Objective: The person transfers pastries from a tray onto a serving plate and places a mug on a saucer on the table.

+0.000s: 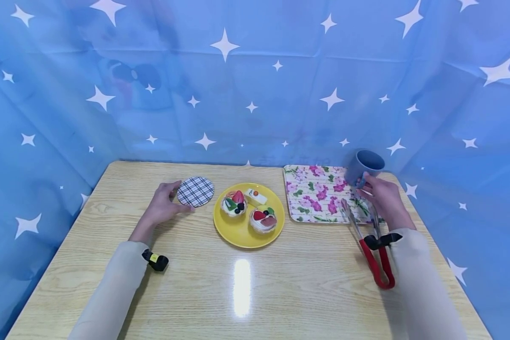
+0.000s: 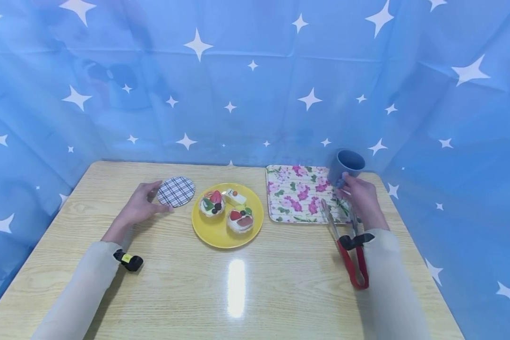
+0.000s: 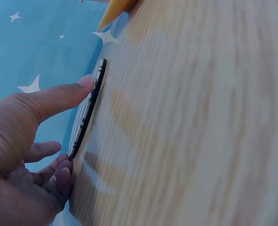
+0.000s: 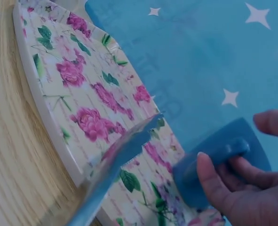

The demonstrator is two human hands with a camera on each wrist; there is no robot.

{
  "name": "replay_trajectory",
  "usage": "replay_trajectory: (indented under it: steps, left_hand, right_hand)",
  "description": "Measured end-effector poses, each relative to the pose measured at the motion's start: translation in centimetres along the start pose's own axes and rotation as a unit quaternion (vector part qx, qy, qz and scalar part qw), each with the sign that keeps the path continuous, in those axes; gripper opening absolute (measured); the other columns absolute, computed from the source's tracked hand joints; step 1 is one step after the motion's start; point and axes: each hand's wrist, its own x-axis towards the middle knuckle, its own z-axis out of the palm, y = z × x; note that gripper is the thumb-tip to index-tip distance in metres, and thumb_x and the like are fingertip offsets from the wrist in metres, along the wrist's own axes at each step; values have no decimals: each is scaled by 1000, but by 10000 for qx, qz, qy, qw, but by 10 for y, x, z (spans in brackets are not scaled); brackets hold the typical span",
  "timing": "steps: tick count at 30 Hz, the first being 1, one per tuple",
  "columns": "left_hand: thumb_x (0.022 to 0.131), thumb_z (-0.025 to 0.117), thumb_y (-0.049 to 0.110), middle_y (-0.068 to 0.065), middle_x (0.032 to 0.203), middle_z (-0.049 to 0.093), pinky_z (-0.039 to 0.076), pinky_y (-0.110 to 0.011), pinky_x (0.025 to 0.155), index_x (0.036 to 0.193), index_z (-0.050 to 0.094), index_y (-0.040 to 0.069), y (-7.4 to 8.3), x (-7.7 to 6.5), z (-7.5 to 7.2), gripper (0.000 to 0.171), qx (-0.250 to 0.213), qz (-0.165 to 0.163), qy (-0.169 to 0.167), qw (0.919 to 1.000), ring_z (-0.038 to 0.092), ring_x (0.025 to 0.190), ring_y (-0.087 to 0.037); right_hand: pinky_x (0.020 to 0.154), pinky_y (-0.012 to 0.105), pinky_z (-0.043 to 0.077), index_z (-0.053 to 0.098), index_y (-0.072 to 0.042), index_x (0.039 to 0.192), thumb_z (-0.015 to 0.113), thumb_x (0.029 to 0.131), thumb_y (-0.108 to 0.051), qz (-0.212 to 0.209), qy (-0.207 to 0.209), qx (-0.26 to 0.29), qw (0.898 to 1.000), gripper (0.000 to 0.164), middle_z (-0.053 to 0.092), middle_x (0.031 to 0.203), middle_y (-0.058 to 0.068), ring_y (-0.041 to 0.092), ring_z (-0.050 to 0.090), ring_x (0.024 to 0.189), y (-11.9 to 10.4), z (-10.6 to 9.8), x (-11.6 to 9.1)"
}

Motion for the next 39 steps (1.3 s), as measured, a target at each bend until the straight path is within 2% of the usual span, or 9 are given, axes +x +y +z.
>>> replay_trajectory:
  steps: [3, 6, 9, 16, 19, 24, 29, 33, 39]
  left_hand:
    - [80, 89, 27, -25, 141, 38, 47, -44, 94, 159, 30, -1, 0, 2, 1, 102, 25, -68, 44, 10000, 42, 120, -36]
    - [81, 88, 26, -25, 138, 38, 46, -42, 93, 159, 30, -1, 0, 3, 1, 101, 53, -137, 60, 9999, 42, 118, -35]
    - [82, 87, 24, -25, 137, 38, 46, -43, 94, 159, 31, -2, -1, 4, 1, 99, 16, -137, 41, 9999, 42, 119, -35]
    - [82, 87, 21, -24, 137, 36, 45, -42, 94, 158, 33, -2, -1, 5, 2, 96, -54, -110, 27, 9999, 41, 117, -34]
    - [82, 87, 20, -24, 137, 35, 44, -42, 93, 158, 33, -2, 0, 3, 1, 95, -30, -146, 36, 9999, 40, 116, -33]
    - [83, 86, 19, -25, 137, 35, 45, -42, 92, 158, 33, -3, 2, 2, 0, 95, -16, -132, 21, 9999, 40, 115, -34]
    - [83, 86, 18, -24, 134, 36, 43, -41, 90, 158, 33, -2, 2, 3, 0, 94, -19, -142, 12, 9999, 39, 114, -33]
    - [82, 86, 18, -24, 134, 35, 42, -39, 90, 158, 34, -1, 1, 4, 1, 94, -113, -178, 9, 9998, 38, 114, -32]
    - [82, 86, 17, -22, 131, 35, 40, -36, 85, 158, 34, 1, 1, 4, 2, 93, -196, -257, 2, 9995, 37, 112, -31]
  right_hand:
    - [121, 38, 41, 39, -5, 151, 61, 97, -52, -4, 129, -176, 9998, 75, 49, 129, 0, 20, 48, 135, 2, 4, 5]
    - [115, 32, 48, 44, -4, 146, 59, 99, -50, -57, 275, -159, 9995, 68, 51, 123, -3, 16, 51, 127, 5, 8, 8]
    - [111, 28, 51, 43, -4, 151, 57, 101, -48, -94, 474, -135, 9987, 68, 53, 121, -4, 15, 53, 124, 7, 12, 12]
    - [119, 41, 45, 48, -5, 152, 62, 98, -50, -45, 1023, -522, 9934, 72, 55, 127, -5, 22, 50, 137, 9, 20, 16]
    - [120, 42, 44, 52, -4, 150, 59, 102, -45, -81, 959, -455, 9943, 63, 56, 124, -5, 21, 50, 134, 8, 24, 17]
    - [123, 39, 40, 52, -2, 144, 48, 108, -35, -208, 518, 131, 9984, 49, 55, 124, -1, 15, 51, 124, 7, 28, 16]
    - [121, 32, 42, 51, 0, 139, 44, 110, -33, -501, 230, 538, 9970, 45, 54, 124, 1, 14, 52, 119, 9, 30, 13]
    - [115, 32, 45, 52, -1, 134, 39, 111, -33, -706, 327, 406, 9961, 41, 54, 120, 0, 12, 51, 115, 13, 33, 12]
    - [104, 27, 49, 53, -4, 126, 33, 112, -32, -748, 622, 278, 9949, 37, 50, 111, -4, 11, 50, 107, 14, 35, 13]
